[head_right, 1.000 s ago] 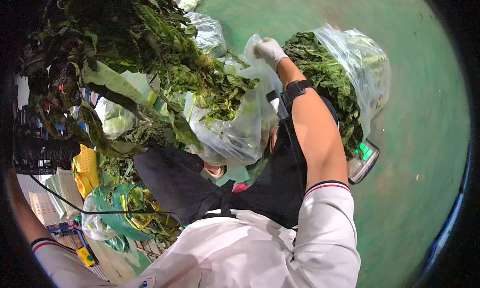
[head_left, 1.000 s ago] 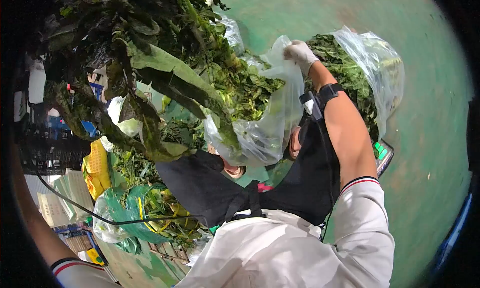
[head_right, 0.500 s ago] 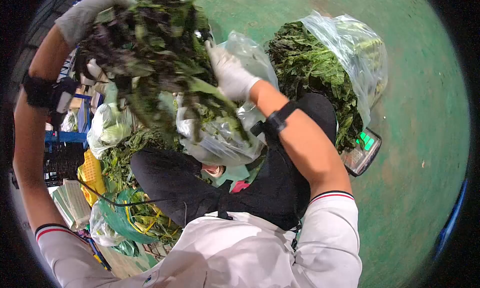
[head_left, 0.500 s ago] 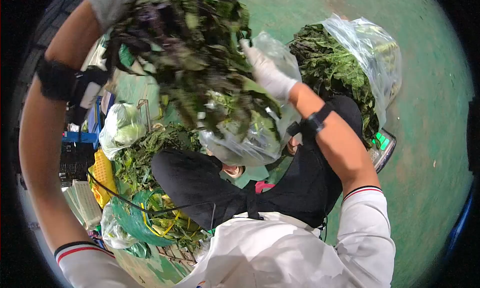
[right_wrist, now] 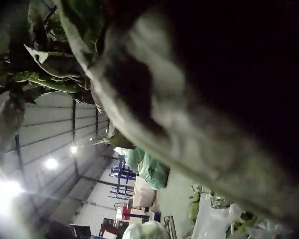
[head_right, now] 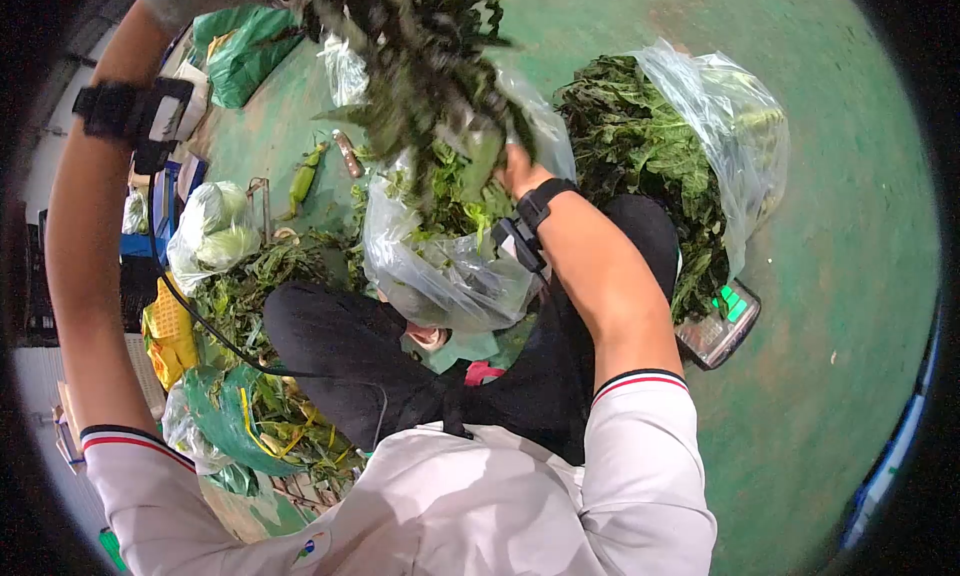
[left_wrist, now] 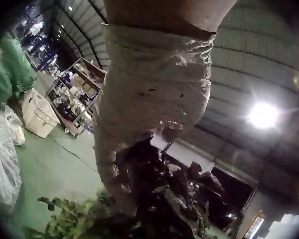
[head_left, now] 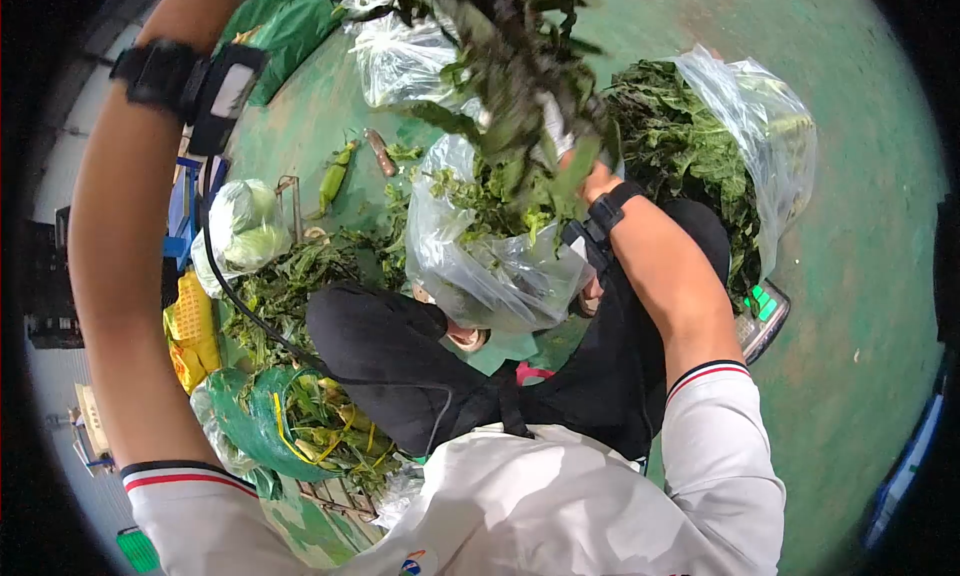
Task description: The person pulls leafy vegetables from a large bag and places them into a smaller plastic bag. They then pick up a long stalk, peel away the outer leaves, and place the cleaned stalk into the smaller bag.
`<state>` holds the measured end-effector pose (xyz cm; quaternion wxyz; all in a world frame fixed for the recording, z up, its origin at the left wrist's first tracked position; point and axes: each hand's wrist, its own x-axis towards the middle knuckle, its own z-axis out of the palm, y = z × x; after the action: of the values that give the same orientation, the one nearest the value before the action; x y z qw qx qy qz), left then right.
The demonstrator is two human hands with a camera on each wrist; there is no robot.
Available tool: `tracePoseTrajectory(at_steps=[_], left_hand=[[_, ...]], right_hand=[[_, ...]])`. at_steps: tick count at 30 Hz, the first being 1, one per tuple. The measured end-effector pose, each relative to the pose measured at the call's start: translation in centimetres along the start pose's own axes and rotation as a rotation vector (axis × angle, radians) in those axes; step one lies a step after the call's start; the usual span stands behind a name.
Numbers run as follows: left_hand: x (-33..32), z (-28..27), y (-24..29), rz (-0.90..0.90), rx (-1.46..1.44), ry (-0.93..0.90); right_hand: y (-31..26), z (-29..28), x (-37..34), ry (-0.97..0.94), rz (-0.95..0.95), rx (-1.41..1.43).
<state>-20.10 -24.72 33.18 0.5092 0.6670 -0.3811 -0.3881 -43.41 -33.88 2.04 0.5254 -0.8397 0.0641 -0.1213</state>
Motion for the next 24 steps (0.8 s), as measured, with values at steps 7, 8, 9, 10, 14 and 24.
tracePoseTrajectory(at_steps=[7, 8, 9, 10, 14, 24], left_hand=[[-1.7, -7.5, -13.8, 0.021, 0.799, 0.080], [-3.3, -4.1, -16.5, -0.046, 0.943, -0.087], [-4.2, -1.8, -20.3, -0.001, 0.873, -0.145], [-5.0, 0.6, -24.1, 0.040, 0.800, -0.206], [-2.2, 6.9, -31.0, 0.321, 0.869, -0.099], [-1.2, 8.9, -29.9, 0.447, -0.121, -0.004]], right_hand=[[5.3, -0.7, 6.5, -0.078, -0.211, 0.583], [6.1, -0.7, 7.3, -0.089, -0.254, 0.652], [6.7, -0.9, 7.6, -0.094, -0.275, 0.696], [4.2, -1.3, 7.5, -0.050, -0.193, 0.593], [-4.9, -1.8, 6.8, 0.128, 0.058, 0.224], [-10.0, -1.9, 11.1, 0.237, 0.165, 0.389]])
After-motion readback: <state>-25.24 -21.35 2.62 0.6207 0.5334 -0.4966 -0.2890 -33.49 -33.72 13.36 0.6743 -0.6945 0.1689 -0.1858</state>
